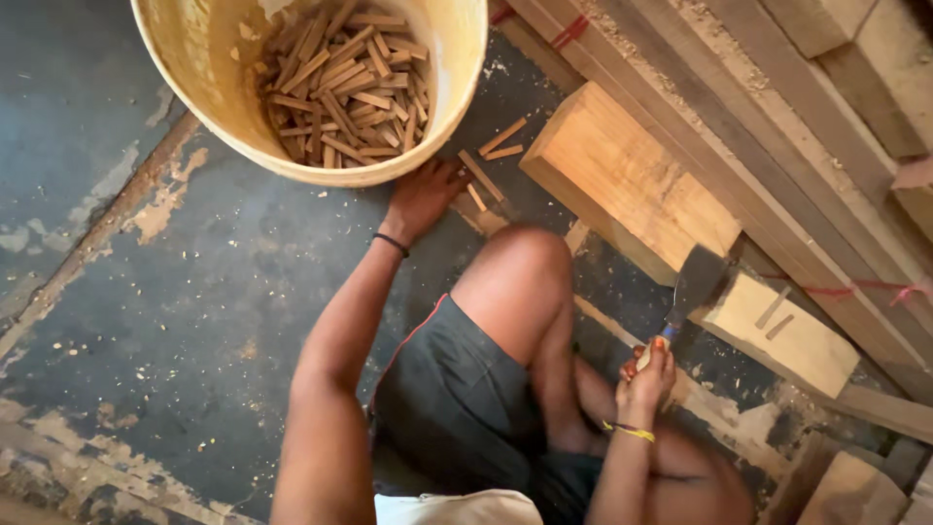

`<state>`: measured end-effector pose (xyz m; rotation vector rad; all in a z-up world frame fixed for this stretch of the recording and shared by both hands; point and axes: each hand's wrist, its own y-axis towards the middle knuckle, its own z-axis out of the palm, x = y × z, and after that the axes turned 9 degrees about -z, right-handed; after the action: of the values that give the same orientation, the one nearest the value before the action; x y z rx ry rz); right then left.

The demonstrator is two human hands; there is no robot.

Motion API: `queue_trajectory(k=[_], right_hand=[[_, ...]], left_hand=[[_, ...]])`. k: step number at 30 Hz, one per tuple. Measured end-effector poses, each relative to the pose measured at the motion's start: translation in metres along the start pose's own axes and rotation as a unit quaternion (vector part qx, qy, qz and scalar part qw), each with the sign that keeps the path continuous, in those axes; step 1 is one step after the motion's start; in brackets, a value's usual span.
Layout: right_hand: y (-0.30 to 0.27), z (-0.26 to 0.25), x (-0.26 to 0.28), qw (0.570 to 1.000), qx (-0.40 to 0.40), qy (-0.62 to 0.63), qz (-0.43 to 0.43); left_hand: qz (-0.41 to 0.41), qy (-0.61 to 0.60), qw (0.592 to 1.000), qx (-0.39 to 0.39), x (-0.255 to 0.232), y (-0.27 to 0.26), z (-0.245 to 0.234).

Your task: The person sits on the floor and uses a chisel to carve a rectangular wooden block. They repeatedly strike the chisel to remove wood shavings and occasionally place the carved pieces into a nearby bucket.

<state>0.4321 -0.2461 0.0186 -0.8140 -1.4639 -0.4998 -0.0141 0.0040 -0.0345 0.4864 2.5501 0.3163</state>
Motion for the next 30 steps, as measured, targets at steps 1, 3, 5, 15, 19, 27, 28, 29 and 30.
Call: queue_trajectory(k=[1, 3, 5, 15, 19, 27, 28, 29, 30], right_hand=[[-0.001, 0.001, -0.002, 1.000, 0.006, 0.003, 0.006], [0.003, 0.003, -0.002, 1.000, 0.008, 0.001, 0.015], [0.003, 0.001, 0.002, 1.000, 0.004, -0.006, 0.027], [0.009, 0.001, 0.004, 0.999, 0.012, 0.009, 0.053], [0.020, 0.004, -0.001, 0.997, 0.027, 0.024, 0.073], [0.031, 0.004, -0.017, 0.996, 0.026, 0.034, 0.078], [0.023, 0.004, -0.020, 0.996, 0.017, 0.047, 0.077], [0.024, 0.007, -0.020, 0.996, 0.032, 0.057, 0.060], [0.019, 0.008, -0.022, 0.996, 0.035, 0.070, 0.045]], left_hand=[[0.001, -0.017, 1.000, 0.020, 0.007, -0.003, -0.002], [0.003, -0.053, 0.997, 0.056, 0.019, -0.004, 0.001], [-0.019, -0.049, 0.998, 0.041, 0.017, -0.004, 0.011], [-0.108, 0.014, 0.991, -0.076, -0.008, 0.004, 0.030], [-0.134, 0.010, 0.990, -0.043, -0.014, 0.008, 0.031], [-0.141, 0.091, 0.979, 0.119, -0.036, 0.030, 0.009], [-0.133, 0.057, 0.985, 0.096, -0.045, 0.034, -0.003], [-0.124, 0.023, 0.989, 0.073, -0.057, 0.037, -0.017], [-0.106, -0.013, 0.992, 0.060, -0.072, 0.038, -0.032]])
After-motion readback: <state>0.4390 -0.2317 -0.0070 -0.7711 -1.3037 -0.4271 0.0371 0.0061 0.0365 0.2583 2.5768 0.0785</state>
